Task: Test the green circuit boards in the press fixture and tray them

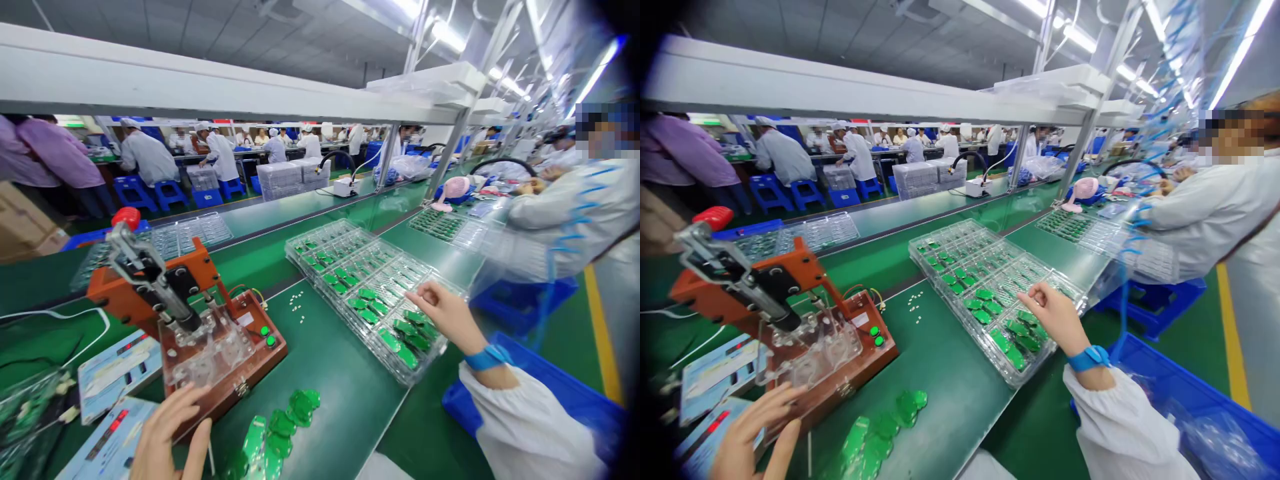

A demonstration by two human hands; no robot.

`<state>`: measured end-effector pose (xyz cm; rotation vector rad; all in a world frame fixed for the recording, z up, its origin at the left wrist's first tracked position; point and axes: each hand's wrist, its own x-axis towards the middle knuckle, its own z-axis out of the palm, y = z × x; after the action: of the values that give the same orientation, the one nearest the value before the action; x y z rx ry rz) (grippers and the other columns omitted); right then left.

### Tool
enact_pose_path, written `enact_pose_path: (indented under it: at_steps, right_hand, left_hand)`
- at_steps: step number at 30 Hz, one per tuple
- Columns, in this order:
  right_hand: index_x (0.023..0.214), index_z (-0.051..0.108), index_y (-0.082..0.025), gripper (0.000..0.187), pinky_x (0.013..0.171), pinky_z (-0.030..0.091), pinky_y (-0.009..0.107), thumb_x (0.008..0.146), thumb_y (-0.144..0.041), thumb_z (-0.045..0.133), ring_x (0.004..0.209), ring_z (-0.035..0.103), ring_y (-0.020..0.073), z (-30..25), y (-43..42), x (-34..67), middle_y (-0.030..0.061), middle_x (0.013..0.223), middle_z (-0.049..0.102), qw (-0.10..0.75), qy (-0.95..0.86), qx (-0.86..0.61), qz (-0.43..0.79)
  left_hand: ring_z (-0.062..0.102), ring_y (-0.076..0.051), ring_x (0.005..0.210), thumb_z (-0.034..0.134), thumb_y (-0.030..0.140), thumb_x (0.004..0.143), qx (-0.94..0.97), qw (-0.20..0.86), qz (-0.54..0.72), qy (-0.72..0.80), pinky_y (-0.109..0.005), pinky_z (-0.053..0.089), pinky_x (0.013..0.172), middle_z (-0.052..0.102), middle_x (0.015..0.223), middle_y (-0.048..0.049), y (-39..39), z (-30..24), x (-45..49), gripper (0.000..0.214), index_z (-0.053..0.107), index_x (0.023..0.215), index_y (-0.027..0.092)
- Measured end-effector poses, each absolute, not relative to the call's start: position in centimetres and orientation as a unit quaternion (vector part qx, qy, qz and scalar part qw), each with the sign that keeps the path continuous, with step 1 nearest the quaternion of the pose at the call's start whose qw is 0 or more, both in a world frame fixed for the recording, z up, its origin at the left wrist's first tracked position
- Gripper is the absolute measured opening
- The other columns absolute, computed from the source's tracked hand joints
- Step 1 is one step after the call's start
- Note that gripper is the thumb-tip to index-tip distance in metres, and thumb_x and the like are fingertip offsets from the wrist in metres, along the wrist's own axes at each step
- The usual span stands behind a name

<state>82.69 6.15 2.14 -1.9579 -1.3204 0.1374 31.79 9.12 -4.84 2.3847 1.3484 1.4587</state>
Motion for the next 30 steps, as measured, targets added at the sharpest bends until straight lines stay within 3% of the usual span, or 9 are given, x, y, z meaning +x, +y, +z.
enact_pose_path:
  at_steps: [2,5,8,11,15,18,24,30]
  right_hand:
    - [0.08,0.055,-0.024,0.054,0.058,0.036,0.029,0.088,-0.077,0.055,0.056,0.046,0.0149,2.5,5.7,79.7,-0.0048,0.061,0.046,0.397,-0.532,-0.745,0.072]
    - [0.082,0.06,-0.024,0.045,0.062,0.043,0.029,0.098,-0.065,0.052,0.063,0.056,0.0158,2.3,5.4,74.0,-0.0016,0.068,0.058,0.39,-0.611,-0.666,0.176]
    - [0.095,0.071,-0.025,0.038,0.08,0.051,0.031,0.105,-0.051,0.046,0.087,0.068,0.0188,1.0,6.0,68.9,0.0027,0.093,0.073,0.321,-0.707,-0.55,0.307]
    - [0.116,0.073,-0.029,0.031,0.091,0.053,0.035,0.104,-0.047,0.049,0.108,0.067,0.0217,-0.8,7.4,65.8,0.0047,0.116,0.073,0.237,-0.766,-0.449,0.395]
    - [0.128,0.069,-0.028,0.041,0.108,0.05,0.043,0.094,-0.051,0.067,0.128,0.059,0.0265,-2.1,9.2,64.8,0.0079,0.136,0.066,0.154,-0.783,-0.396,0.455]
    - [0.128,0.069,-0.027,0.048,0.119,0.042,0.049,0.089,-0.052,0.073,0.137,0.053,0.0299,-2.4,10.0,64.9,0.0096,0.143,0.062,0.103,-0.788,-0.39,0.466]
    - [0.129,0.068,-0.027,0.044,0.12,0.04,0.048,0.091,-0.049,0.071,0.14,0.05,0.029,-2.9,10.4,64.8,0.009,0.146,0.059,0.055,-0.795,-0.387,0.465]
    - [0.124,0.07,-0.027,0.04,0.116,0.044,0.046,0.091,-0.05,0.072,0.134,0.054,0.0283,-3.2,10.6,64.8,0.0088,0.139,0.064,0.076,-0.797,-0.379,0.463]
  left_hand:
    - [0.06,-0.025,0.121,0.055,0.016,0.099,0.784,0.013,0.472,0.403,-0.04,0.046,0.102,0.068,0.11,-0.0087,8.6,-3.6,32.3,0.005,0.055,0.101,0.02]
    - [0.06,-0.02,0.114,0.051,0.006,0.099,0.794,0.008,0.469,0.386,-0.034,0.046,0.099,0.066,0.101,-0.0055,7.9,-2.0,32.9,0.016,0.057,0.095,0.02]
    - [0.061,-0.017,0.103,0.052,0.003,0.099,0.789,0.035,0.476,0.388,-0.032,0.047,0.093,0.064,0.086,-0.0017,7.1,-1.2,33.1,0.022,0.054,0.085,0.02]
    - [0.062,-0.016,0.093,0.055,0.005,0.099,0.789,0.076,0.464,0.397,-0.029,0.049,0.087,0.063,0.078,0.0011,5.8,-0.7,32.5,0.025,0.053,0.08,0.02]
    - [0.067,-0.016,0.098,0.062,0.013,0.099,0.813,0.137,0.382,0.417,-0.03,0.052,0.09,0.072,0.098,0.0,3.7,-0.5,30.6,0.01,0.064,0.098,0.023]
    - [0.068,-0.017,0.107,0.063,0.017,0.099,0.83,0.192,0.272,0.447,-0.032,0.056,0.092,0.073,0.12,-0.0004,2.4,-0.9,28.7,0.014,0.069,0.107,0.027]
    - [0.059,-0.026,0.128,0.076,0.013,0.086,0.812,0.28,0.105,0.501,-0.048,0.051,0.109,0.067,0.139,0.0001,2.0,-1.6,27.2,0.034,0.073,0.115,0.029]
    - [0.061,-0.026,0.127,0.078,0.014,0.084,0.807,0.298,0.077,0.504,-0.046,0.052,0.109,0.068,0.137,-0.0033,2.5,-1.9,27.6,0.021,0.076,0.102,0.025]
